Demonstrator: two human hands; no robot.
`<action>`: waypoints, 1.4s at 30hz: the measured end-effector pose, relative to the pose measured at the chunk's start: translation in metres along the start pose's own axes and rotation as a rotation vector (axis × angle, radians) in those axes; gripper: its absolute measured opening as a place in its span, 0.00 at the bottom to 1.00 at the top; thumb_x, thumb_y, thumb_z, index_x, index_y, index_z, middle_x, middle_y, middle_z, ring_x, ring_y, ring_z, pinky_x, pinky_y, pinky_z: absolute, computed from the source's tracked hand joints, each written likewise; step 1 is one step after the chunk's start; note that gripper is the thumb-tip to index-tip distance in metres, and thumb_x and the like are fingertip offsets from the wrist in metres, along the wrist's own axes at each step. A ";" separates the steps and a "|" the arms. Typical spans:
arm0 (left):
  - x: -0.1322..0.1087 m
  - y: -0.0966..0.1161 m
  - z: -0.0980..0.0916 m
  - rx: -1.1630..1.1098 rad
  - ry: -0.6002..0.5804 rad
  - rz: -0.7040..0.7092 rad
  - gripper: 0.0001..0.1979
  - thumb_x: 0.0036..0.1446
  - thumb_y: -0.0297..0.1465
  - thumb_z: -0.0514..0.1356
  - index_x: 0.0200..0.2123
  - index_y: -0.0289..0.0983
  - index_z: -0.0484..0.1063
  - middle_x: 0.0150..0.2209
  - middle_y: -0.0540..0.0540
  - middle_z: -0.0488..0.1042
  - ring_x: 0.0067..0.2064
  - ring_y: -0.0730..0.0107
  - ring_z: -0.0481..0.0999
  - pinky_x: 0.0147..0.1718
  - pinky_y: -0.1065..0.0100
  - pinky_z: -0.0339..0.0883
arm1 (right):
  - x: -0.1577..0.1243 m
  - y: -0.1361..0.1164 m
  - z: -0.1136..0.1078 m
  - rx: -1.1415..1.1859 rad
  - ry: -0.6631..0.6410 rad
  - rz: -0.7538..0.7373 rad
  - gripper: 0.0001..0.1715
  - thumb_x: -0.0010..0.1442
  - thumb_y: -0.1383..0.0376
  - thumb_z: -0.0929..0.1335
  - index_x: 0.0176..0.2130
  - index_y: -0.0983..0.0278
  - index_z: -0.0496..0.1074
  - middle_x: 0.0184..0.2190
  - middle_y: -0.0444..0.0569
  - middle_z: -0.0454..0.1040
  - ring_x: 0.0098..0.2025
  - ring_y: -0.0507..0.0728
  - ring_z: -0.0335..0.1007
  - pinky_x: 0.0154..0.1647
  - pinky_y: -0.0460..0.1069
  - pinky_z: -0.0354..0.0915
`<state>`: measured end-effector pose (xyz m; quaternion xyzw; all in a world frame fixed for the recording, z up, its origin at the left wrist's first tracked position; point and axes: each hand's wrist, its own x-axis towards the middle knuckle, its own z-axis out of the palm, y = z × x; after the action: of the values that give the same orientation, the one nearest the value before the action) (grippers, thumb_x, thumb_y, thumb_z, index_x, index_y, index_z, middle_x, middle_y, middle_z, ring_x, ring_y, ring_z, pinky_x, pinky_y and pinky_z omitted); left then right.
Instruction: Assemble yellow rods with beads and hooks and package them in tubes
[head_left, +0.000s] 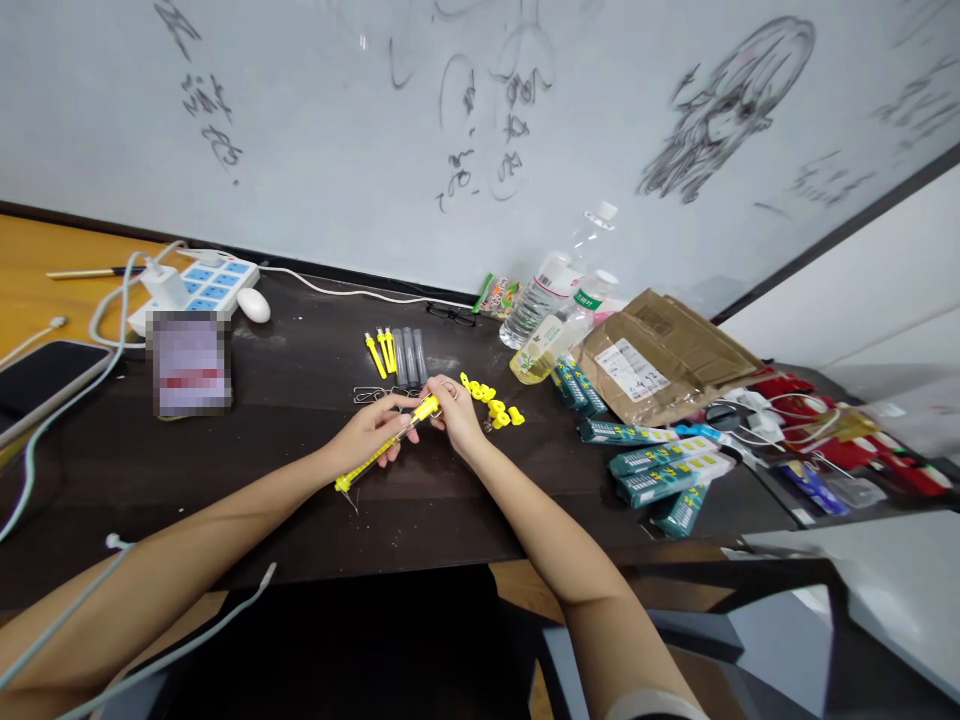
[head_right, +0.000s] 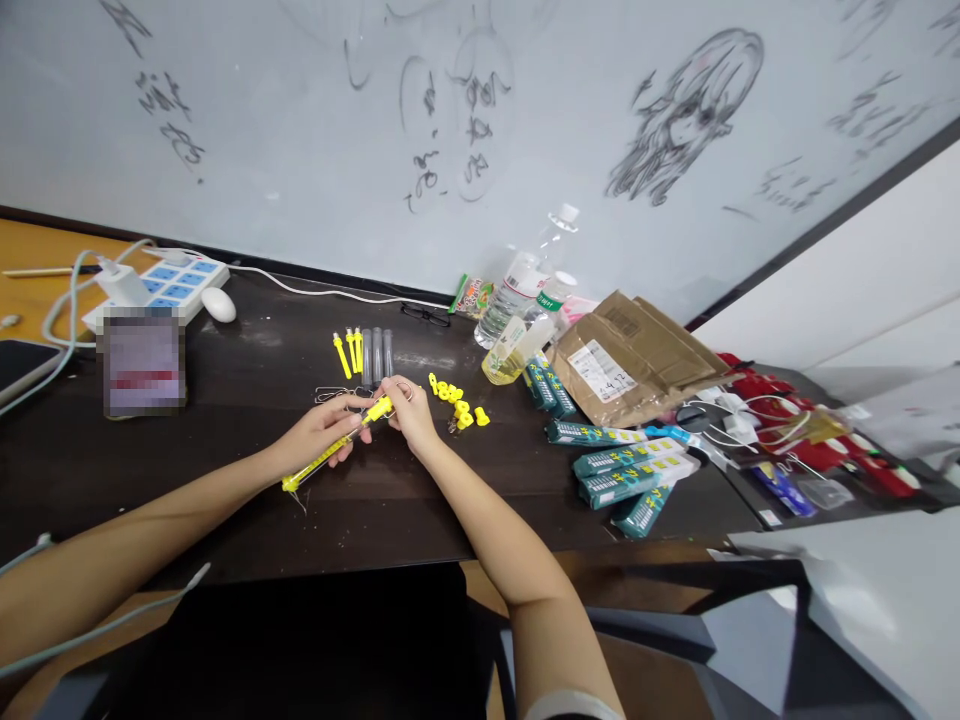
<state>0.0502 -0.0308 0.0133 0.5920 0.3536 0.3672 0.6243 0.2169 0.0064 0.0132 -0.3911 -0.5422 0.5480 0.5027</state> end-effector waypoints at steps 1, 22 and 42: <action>0.000 0.000 0.001 -0.024 -0.009 -0.012 0.22 0.57 0.41 0.57 0.52 0.36 0.62 0.31 0.47 0.73 0.19 0.80 0.67 0.14 0.77 0.62 | 0.000 0.002 0.001 0.007 0.016 -0.018 0.19 0.55 0.52 0.66 0.24 0.64 0.66 0.17 0.39 0.59 0.15 0.45 0.47 0.11 0.42 0.43; 0.003 -0.005 0.000 -0.039 0.186 0.024 0.28 0.46 0.37 0.67 0.48 0.40 0.59 0.30 0.54 0.70 0.21 0.76 0.73 0.17 0.72 0.71 | -0.003 0.007 0.005 0.254 -0.153 0.159 0.20 0.53 0.53 0.69 0.42 0.60 0.66 0.24 0.39 0.67 0.19 0.47 0.63 0.12 0.41 0.59; 0.002 -0.009 0.004 -0.169 -0.096 -0.213 0.21 0.53 0.47 0.60 0.36 0.37 0.57 0.34 0.44 0.78 0.27 0.69 0.79 0.26 0.70 0.72 | 0.017 -0.005 -0.021 0.263 0.201 -0.120 0.20 0.52 0.53 0.70 0.31 0.61 0.58 0.21 0.34 0.63 0.14 0.43 0.56 0.11 0.40 0.57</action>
<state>0.0554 -0.0313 0.0044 0.5132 0.3522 0.2986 0.7235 0.2351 0.0265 0.0176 -0.3418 -0.4352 0.5413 0.6330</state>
